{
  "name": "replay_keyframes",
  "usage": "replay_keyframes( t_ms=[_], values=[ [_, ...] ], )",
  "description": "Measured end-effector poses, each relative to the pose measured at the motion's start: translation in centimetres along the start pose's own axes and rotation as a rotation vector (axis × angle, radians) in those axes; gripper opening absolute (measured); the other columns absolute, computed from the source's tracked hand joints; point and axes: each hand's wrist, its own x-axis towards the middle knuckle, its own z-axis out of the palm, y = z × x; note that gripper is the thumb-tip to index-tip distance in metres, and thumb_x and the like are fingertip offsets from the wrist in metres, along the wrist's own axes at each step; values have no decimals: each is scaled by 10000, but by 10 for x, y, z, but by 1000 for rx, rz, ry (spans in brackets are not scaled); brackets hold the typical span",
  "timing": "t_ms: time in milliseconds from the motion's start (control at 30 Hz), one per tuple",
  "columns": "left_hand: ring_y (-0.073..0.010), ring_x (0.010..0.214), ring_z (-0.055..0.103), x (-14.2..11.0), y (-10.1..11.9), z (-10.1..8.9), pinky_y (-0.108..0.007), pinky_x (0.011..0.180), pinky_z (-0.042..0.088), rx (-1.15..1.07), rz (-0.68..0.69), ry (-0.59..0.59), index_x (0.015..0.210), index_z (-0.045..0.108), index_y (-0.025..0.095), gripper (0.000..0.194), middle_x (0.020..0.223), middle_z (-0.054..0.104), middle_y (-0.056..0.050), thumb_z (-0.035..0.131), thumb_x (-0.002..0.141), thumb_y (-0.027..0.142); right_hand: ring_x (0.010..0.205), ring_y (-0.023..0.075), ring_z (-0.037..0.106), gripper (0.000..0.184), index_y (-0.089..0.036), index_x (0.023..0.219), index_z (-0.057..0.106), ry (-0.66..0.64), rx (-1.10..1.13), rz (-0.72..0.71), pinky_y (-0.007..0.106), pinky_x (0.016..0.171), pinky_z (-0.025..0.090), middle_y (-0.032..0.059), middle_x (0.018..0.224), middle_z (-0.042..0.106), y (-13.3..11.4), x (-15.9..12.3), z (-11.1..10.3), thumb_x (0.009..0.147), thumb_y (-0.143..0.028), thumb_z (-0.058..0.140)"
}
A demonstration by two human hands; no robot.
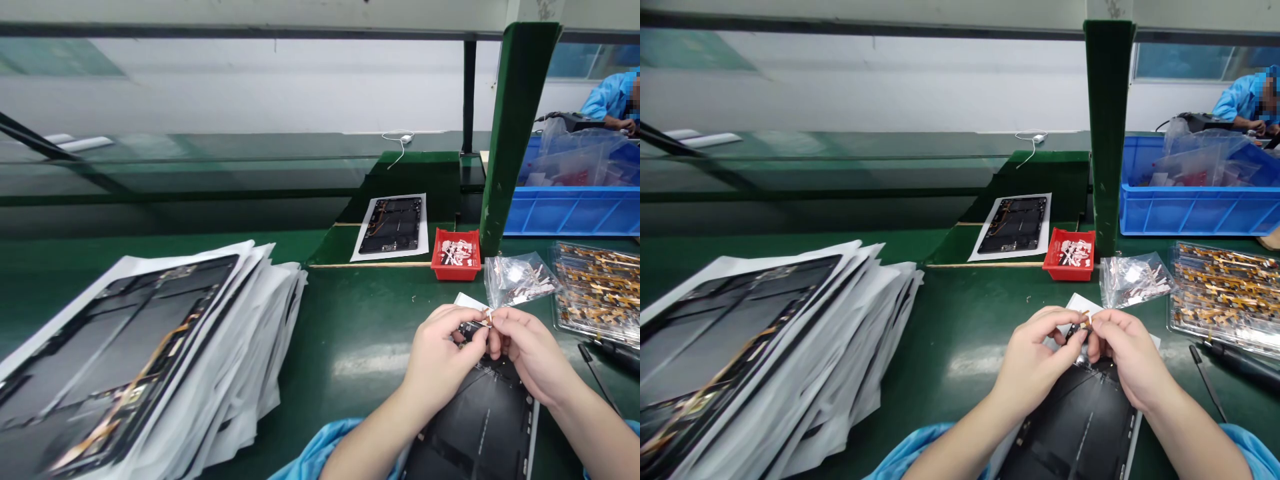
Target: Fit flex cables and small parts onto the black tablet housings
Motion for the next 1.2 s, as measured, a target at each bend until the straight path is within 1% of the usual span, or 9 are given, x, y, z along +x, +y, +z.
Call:
replay_keyframes(
  t_ms=[167,333,400,500,600,733,867,1033,1200],
  values=[
    [-129,736,683,1,0,-1,-175,572,524,33,35,26,852,774,210,162,840,747,-24,680,775,103,589,124,528,326,-181,760,659,-24,3,5,263,625,394,-8,612,621,0,-2,-1,813,-488,757],
    [-124,704,666,1,2,-2,-176,569,509,82,61,54,758,743,203,152,772,731,-9,665,748,73,695,149,581,357,-182,903,705,-55,18,-27,274,699,442,12,721,668,-2,-5,-1,773,-504,785],
    [-124,706,663,0,4,-2,-175,571,505,88,69,48,738,729,200,154,755,724,-5,654,749,66,712,152,588,344,-177,895,711,-52,14,-27,277,714,446,21,739,678,-2,-4,-2,776,-490,788],
    [-117,693,660,-1,6,-2,-172,561,506,88,64,51,798,739,203,176,799,732,-9,649,741,64,676,137,563,301,-182,824,692,-27,9,-25,265,687,434,6,694,658,-1,-3,-3,783,-462,794],
    [-118,692,662,-1,6,-2,-173,559,512,82,66,47,856,752,212,220,833,743,-11,660,722,63,641,127,534,315,-189,762,661,-8,11,-28,257,657,417,-10,650,627,-1,-2,-2,786,-477,786],
    [-120,687,665,-1,5,-3,-177,563,522,66,75,56,859,759,219,190,822,744,-12,684,739,92,629,128,527,331,-185,732,647,-11,-2,-22,260,648,400,-7,642,625,-2,-2,-1,789,-484,779],
    [-125,692,664,0,6,-4,-187,575,527,84,95,68,853,759,219,171,813,745,-13,682,758,100,623,131,525,339,-182,721,638,-31,-21,-10,267,646,384,-5,637,621,-3,-2,-1,798,-486,766],
    [-142,703,659,1,8,-5,-207,579,522,116,145,47,811,747,210,131,775,738,-18,664,782,113,623,133,523,332,-181,726,639,-39,-23,-2,267,636,373,-2,637,622,-3,-2,-1,815,-479,756],
    [-135,674,645,1,5,-8,-217,582,508,135,158,65,793,733,211,129,744,718,0,670,763,103,661,145,548,328,-189,833,678,-72,18,-6,275,670,422,4,681,640,-4,-4,0,797,-499,776]
  ],
)
